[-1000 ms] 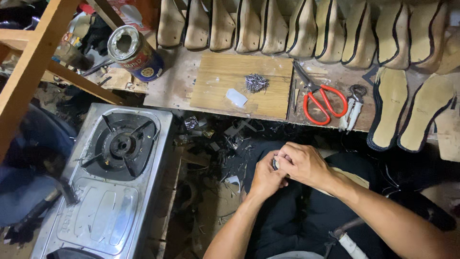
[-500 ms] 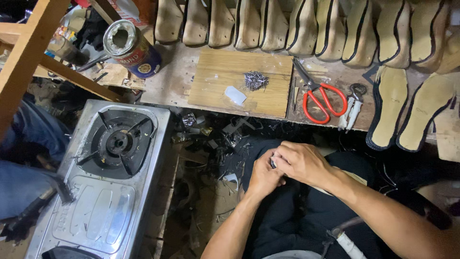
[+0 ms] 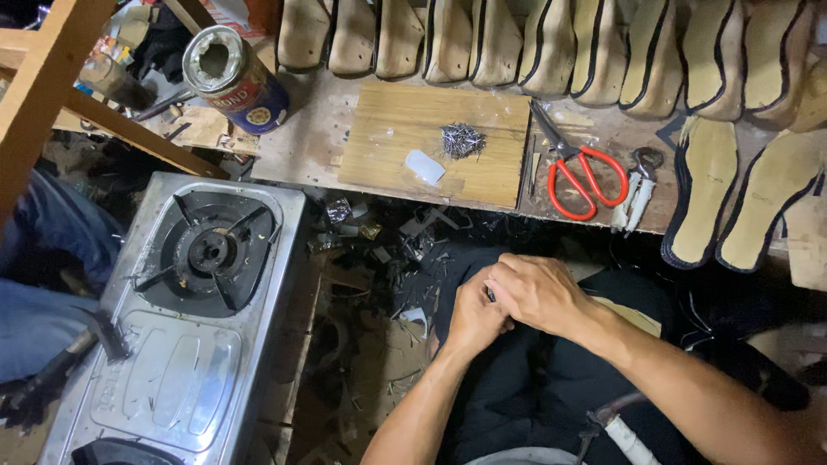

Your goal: The person repeatedly picks up a shoe last, applies a black strip to its edge, hammers nails into the strip, and trims the excess with scissors. The person then places the finished last on a shelf and repeats the process with another last.

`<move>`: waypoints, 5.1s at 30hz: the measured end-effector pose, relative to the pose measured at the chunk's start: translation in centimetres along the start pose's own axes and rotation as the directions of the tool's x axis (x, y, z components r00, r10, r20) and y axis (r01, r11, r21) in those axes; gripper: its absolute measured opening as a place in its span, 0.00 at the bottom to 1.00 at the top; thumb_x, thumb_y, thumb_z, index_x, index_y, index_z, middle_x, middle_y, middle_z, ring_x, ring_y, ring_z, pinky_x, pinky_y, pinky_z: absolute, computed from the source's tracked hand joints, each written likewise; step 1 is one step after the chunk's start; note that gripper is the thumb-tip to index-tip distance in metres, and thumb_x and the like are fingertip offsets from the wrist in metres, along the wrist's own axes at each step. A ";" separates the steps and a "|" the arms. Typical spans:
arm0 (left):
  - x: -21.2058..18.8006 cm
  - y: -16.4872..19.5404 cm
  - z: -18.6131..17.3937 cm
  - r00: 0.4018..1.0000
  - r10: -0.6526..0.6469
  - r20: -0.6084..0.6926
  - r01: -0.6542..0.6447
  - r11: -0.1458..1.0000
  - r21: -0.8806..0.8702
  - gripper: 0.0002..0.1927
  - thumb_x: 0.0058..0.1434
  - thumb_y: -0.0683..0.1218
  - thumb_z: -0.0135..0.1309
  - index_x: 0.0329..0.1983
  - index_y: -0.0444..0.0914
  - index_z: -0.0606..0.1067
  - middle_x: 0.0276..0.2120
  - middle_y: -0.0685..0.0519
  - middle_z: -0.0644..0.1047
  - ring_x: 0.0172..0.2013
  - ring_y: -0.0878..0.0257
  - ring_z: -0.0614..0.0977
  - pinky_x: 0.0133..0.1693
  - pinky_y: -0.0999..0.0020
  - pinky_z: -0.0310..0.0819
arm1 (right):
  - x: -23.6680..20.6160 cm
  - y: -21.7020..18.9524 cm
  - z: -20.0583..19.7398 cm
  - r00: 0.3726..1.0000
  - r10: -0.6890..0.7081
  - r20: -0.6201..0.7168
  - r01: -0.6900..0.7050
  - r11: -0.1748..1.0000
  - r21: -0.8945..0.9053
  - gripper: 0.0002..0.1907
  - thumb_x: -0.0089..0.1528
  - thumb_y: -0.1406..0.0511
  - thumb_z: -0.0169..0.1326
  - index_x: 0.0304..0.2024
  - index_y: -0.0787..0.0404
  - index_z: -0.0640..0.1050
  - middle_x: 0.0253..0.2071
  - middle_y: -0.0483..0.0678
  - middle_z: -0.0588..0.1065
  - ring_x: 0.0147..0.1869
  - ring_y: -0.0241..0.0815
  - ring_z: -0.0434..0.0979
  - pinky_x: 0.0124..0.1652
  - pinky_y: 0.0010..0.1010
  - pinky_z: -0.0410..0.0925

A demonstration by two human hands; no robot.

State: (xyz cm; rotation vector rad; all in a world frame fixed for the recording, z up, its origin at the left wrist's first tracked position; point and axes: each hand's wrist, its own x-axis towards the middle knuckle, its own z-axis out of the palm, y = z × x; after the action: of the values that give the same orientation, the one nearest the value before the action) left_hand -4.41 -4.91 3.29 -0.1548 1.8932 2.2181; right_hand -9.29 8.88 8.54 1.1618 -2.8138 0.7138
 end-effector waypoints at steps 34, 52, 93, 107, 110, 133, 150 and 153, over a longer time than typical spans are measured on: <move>0.1 -0.8 0.8 0.985 -0.170 0.003 0.170 0.982 -0.084 0.27 0.58 0.49 0.64 0.58 0.33 0.73 0.26 0.53 0.80 0.17 0.70 0.75 0.18 0.75 0.69 | -33.3 -1.1 4.9 0.721 0.669 0.180 -0.672 0.739 -0.052 0.20 0.57 0.61 0.62 0.51 0.57 0.77 0.41 0.50 0.80 0.40 0.42 0.83 0.41 0.34 0.73; 0.0 -0.9 0.3 0.993 -0.118 0.010 0.119 0.990 -0.074 0.18 0.61 0.48 0.63 0.50 0.33 0.76 0.26 0.55 0.78 0.18 0.71 0.75 0.19 0.76 0.70 | -11.1 -7.2 -1.1 0.807 0.195 -0.557 -0.053 0.964 0.261 0.21 0.67 0.68 0.52 0.62 0.66 0.67 0.36 0.47 0.75 0.35 0.34 0.76 0.34 0.28 0.72; -3.1 -3.5 0.5 0.995 -0.084 0.050 0.096 0.936 -0.340 0.22 0.62 0.42 0.59 0.58 0.35 0.68 0.37 0.45 0.80 0.22 0.62 0.80 0.23 0.71 0.74 | -41.8 -0.1 7.9 0.823 0.536 -0.190 -0.566 0.805 -0.181 0.29 0.50 0.50 0.62 0.53 0.48 0.79 0.48 0.50 0.78 0.47 0.52 0.79 0.48 0.44 0.70; -12.1 -4.9 3.8 0.990 0.072 0.125 -0.041 0.971 -0.235 0.21 0.69 0.41 0.53 0.62 0.33 0.64 0.69 0.41 0.66 0.63 0.52 0.74 0.62 0.60 0.70 | -22.5 -4.2 -0.6 0.456 0.841 -0.291 -0.183 0.409 0.894 0.22 0.64 0.69 0.55 0.60 0.70 0.71 0.52 0.54 0.80 0.54 0.42 0.80 0.53 0.32 0.72; -12.9 -3.1 2.8 0.911 0.108 0.397 -0.161 0.982 0.101 0.32 0.68 0.40 0.56 0.73 0.31 0.60 0.72 0.37 0.64 0.73 0.47 0.62 0.70 0.55 0.53 | -22.3 -4.5 -1.5 0.584 0.763 -0.276 -0.321 0.529 0.786 0.20 0.61 0.68 0.59 0.55 0.70 0.76 0.46 0.53 0.82 0.47 0.40 0.83 0.46 0.29 0.75; -8.5 0.1 4.4 0.947 0.089 0.308 -0.115 0.991 0.068 0.21 0.72 0.51 0.47 0.61 0.33 0.72 0.49 0.47 0.82 0.50 0.60 0.83 0.53 0.66 0.75 | -17.5 -2.0 -3.1 0.699 0.713 0.056 -0.623 0.567 0.539 0.21 0.56 0.60 0.62 0.50 0.62 0.81 0.36 0.48 0.84 0.36 0.35 0.86 0.38 0.28 0.77; -2.7 -5.7 2.6 0.980 -0.047 0.194 0.064 0.994 -0.084 0.22 0.71 0.53 0.49 0.60 0.35 0.71 0.45 0.55 0.79 0.46 0.69 0.77 0.51 0.72 0.72 | 12.5 9.0 -1.2 0.820 0.547 -0.168 -0.498 0.827 0.260 0.13 0.56 0.57 0.64 0.37 0.58 0.85 0.34 0.50 0.83 0.37 0.45 0.84 0.39 0.37 0.74; -2.6 -5.7 2.2 0.976 -0.047 0.211 0.069 0.993 -0.100 0.22 0.72 0.54 0.48 0.61 0.35 0.71 0.45 0.55 0.79 0.46 0.69 0.77 0.51 0.72 0.73 | 14.2 8.2 -0.8 0.773 0.619 -0.142 -0.602 0.785 0.147 0.13 0.55 0.54 0.66 0.35 0.54 0.85 0.33 0.52 0.82 0.37 0.50 0.83 0.39 0.42 0.74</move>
State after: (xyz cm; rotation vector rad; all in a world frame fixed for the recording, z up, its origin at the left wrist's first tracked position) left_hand -0.43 -2.15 -1.23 0.0052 1.6414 2.2018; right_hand -25.25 4.82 8.49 0.1163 -3.0056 0.9214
